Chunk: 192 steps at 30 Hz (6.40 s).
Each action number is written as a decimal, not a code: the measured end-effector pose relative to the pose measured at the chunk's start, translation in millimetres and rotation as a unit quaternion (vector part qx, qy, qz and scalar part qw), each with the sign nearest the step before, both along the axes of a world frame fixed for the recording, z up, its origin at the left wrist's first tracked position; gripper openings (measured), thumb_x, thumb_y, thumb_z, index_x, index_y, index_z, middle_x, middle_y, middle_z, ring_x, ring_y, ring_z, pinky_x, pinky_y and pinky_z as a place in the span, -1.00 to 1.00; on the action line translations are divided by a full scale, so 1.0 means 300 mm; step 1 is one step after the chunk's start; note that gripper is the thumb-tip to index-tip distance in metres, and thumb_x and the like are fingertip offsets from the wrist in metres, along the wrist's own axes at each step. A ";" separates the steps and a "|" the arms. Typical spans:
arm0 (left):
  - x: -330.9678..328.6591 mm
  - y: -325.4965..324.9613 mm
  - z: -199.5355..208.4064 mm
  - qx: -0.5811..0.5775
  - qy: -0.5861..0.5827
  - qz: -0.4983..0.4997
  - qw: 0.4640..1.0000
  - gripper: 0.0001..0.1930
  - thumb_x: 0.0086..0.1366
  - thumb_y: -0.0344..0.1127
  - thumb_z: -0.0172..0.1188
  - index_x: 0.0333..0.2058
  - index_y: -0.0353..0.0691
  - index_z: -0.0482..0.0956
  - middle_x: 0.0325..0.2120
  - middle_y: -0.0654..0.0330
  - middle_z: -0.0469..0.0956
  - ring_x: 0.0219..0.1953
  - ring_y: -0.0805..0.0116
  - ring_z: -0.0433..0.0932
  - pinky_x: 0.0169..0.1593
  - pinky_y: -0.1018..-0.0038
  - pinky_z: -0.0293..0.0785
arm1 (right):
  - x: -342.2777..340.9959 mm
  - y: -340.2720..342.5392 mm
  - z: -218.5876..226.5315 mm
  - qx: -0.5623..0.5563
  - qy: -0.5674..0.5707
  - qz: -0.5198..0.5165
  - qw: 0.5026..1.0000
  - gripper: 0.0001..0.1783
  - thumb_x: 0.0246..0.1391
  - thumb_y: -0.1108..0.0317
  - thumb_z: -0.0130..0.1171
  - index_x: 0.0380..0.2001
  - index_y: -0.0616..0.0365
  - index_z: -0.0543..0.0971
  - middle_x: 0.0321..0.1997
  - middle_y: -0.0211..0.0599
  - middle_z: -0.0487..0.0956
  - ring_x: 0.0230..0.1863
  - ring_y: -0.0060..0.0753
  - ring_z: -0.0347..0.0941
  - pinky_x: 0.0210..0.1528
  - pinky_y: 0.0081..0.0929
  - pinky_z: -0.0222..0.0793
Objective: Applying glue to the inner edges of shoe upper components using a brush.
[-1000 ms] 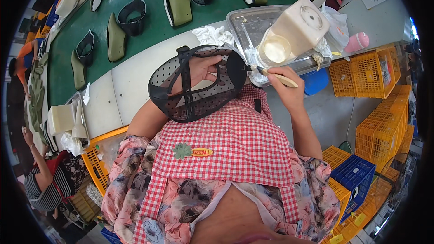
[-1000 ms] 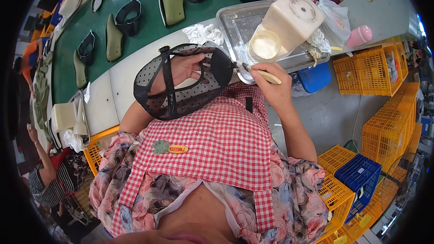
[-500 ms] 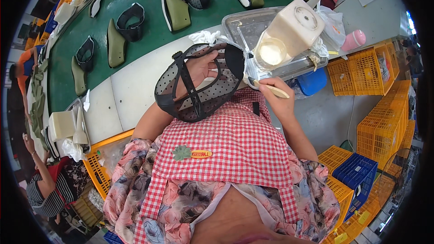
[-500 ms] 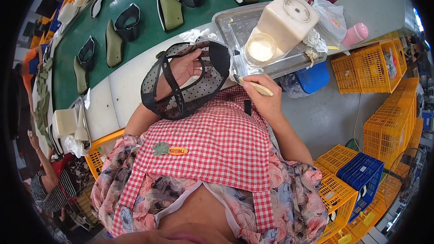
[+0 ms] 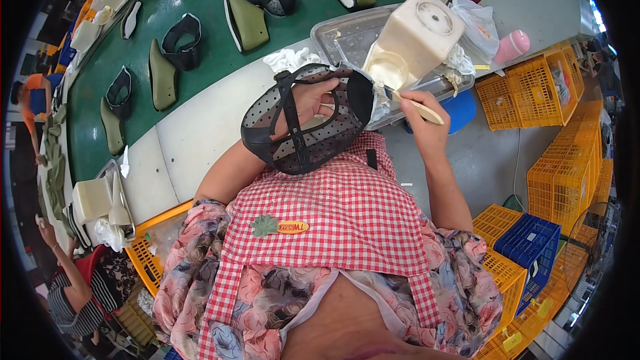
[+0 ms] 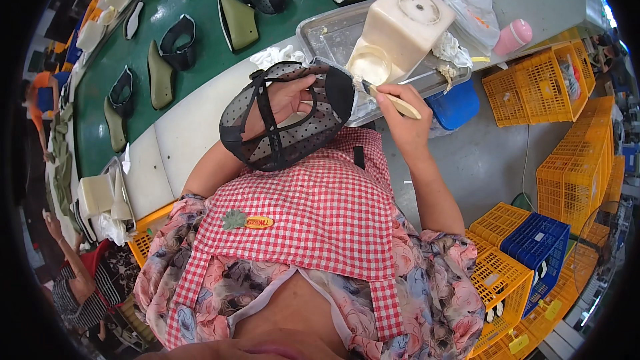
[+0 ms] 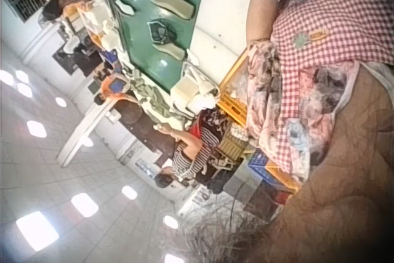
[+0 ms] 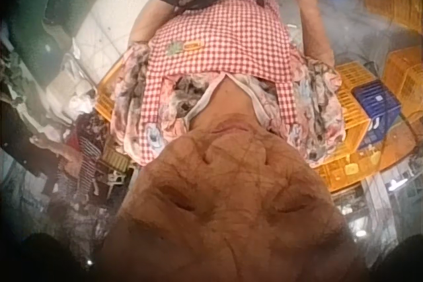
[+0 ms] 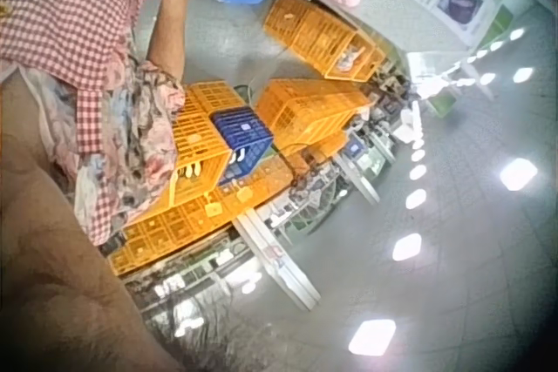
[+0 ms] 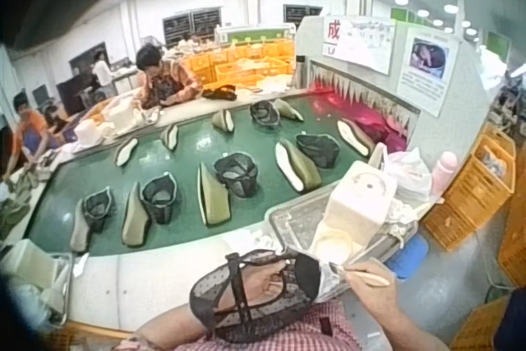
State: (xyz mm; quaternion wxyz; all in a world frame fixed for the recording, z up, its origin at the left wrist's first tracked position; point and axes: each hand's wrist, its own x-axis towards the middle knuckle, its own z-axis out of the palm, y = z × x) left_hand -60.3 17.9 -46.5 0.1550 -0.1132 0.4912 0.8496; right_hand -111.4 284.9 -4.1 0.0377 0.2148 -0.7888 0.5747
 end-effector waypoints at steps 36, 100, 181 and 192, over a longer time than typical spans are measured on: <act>0.042 -0.050 0.101 0.022 0.144 0.172 0.974 -0.56 0.56 -0.19 -0.13 0.32 -0.17 0.28 0.14 0.03 0.48 0.06 0.09 0.59 -0.05 0.13 0.63 | 0.084 -0.096 0.044 -0.014 0.038 0.007 0.999 -0.84 0.02 0.55 0.35 -0.27 0.22 0.68 -0.39 -0.32 0.59 -0.38 -0.53 0.49 -0.30 -0.55 0.38; 0.234 -0.116 0.081 0.053 0.056 0.074 0.994 -0.10 0.31 0.43 -0.02 0.31 -0.28 0.29 0.15 -0.01 0.49 0.19 0.12 0.48 0.12 0.16 0.50 | -0.175 -0.280 -0.104 0.295 0.308 0.139 0.894 -0.85 -0.09 0.37 0.39 -0.36 0.05 0.72 -0.40 -0.30 0.65 -0.29 -0.17 0.47 -0.18 -0.28 0.45; 0.250 -0.123 0.027 -0.350 0.231 0.057 0.906 -0.20 0.43 0.34 -0.16 0.14 -0.42 0.45 0.11 0.00 0.49 0.19 0.23 0.44 0.28 0.32 0.32 | 0.124 -0.182 0.022 0.099 0.071 0.186 0.975 -0.86 0.03 0.47 0.34 -0.28 0.18 0.71 -0.38 -0.25 0.64 -0.32 -0.35 0.53 -0.22 -0.47 0.42; 0.212 -0.060 -0.065 -0.272 0.356 0.041 0.893 -0.47 0.48 -0.09 -0.02 0.27 -0.32 0.36 0.01 0.11 0.53 -0.02 0.40 0.47 0.16 0.46 0.37 | 0.130 -0.198 0.037 0.065 0.078 0.119 0.988 -0.86 -0.03 0.47 0.36 -0.32 0.15 0.71 -0.38 -0.22 0.64 -0.36 -0.26 0.55 -0.27 -0.38 0.45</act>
